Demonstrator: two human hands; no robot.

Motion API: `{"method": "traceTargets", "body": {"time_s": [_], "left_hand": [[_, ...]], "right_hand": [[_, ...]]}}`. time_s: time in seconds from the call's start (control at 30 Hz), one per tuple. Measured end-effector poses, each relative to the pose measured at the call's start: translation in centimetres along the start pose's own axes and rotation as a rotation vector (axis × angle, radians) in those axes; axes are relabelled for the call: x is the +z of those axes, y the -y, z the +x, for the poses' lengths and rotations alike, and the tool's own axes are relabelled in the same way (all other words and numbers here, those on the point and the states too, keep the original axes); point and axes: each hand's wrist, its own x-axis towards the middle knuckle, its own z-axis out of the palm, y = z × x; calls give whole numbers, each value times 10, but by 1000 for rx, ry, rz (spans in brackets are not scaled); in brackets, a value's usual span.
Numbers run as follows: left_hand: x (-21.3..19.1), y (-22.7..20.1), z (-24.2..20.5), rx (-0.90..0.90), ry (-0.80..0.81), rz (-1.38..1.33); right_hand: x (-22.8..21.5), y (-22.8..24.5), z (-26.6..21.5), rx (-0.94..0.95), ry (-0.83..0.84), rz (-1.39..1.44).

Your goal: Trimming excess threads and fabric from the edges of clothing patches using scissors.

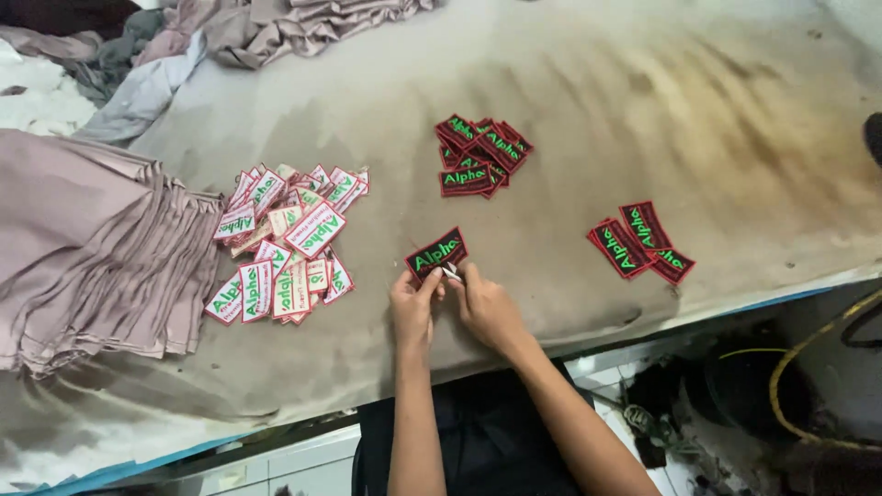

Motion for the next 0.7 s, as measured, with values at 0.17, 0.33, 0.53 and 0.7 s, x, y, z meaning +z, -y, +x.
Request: {"method": "traceTargets", "body": {"time_s": [0.17, 0.33, 0.53, 0.7], "left_hand": [[4, -8, -1, -4, -4, 0], [2, -11, -4, -35, 13, 53], [5, -39, -15, -50, 183, 41], [-3, -15, -9, -25, 230, 160]], "right_hand": [[5, -2, -1, -17, 0, -129], [12, -13, 0, 38, -43, -130], [9, -6, 4, -126, -241, -287], [0, -5, 4, -342, -356, -458]]}}
